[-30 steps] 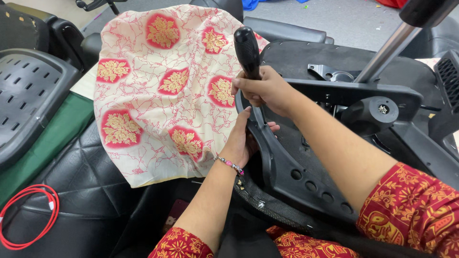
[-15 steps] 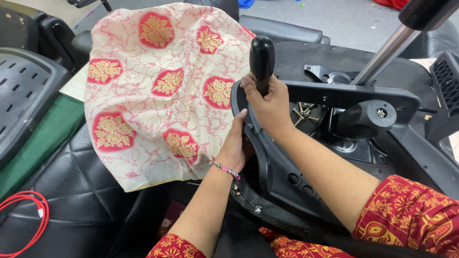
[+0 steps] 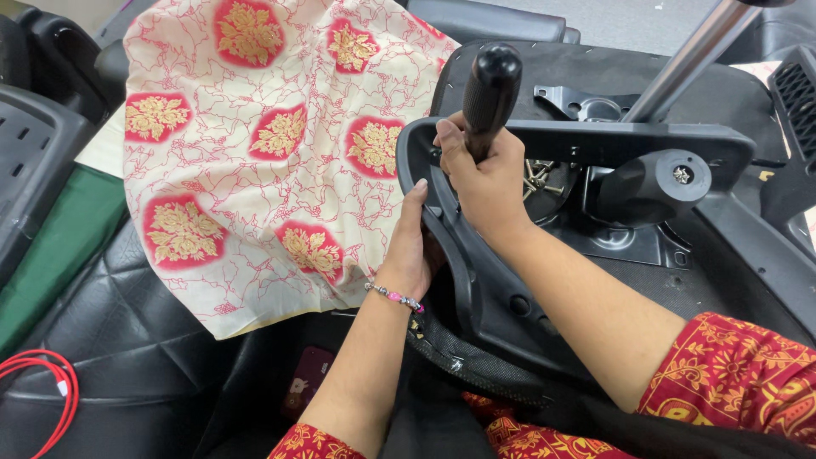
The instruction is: The person assembles a black plastic chair base by inserting and tightening screws with a screwdriver. They position the base, select screws, and secure them into the central column and surrounding frame.
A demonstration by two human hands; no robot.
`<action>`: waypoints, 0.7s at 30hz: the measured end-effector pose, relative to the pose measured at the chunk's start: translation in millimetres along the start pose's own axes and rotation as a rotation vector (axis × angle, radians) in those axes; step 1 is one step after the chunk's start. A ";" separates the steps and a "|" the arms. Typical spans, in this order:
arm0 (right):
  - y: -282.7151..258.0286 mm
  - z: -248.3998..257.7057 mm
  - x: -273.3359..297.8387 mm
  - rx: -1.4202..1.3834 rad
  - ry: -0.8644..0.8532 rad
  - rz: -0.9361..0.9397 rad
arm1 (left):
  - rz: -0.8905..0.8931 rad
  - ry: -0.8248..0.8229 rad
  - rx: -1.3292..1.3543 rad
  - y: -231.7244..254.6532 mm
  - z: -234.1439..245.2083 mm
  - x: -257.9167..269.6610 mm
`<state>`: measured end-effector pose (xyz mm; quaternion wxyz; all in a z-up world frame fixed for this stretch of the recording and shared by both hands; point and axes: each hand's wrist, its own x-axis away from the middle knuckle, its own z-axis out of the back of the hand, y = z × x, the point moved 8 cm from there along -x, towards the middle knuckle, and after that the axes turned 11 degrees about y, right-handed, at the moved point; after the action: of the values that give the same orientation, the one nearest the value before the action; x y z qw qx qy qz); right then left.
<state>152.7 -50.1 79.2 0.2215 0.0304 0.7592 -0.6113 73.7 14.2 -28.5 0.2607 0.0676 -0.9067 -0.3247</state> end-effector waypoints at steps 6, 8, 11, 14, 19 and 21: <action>-14.7 2.2 9.0 -0.047 -0.101 -0.027 | -0.017 0.003 -0.044 4.3 -3.3 6.0; -17.3 13.0 11.1 -0.003 -0.105 -0.082 | -0.045 -0.006 -0.039 7.0 -6.5 6.5; -38.0 31.9 15.7 0.031 -0.137 0.007 | -0.066 0.003 -0.068 9.4 -8.8 6.6; -70.0 58.3 29.3 0.345 -0.177 0.231 | -0.071 0.020 -0.110 9.1 -7.5 7.3; -67.3 111.3 57.6 0.677 -0.085 -0.164 | -0.110 0.155 -0.054 4.4 1.5 -0.6; -71.5 131.9 66.9 0.845 -0.055 -0.212 | -0.172 0.188 -0.071 4.7 6.5 -1.6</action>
<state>109.3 -207.3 99.2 0.1459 0.0238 0.4350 -0.8882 71.9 21.9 -30.5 0.3178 0.1659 -0.8570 -0.3701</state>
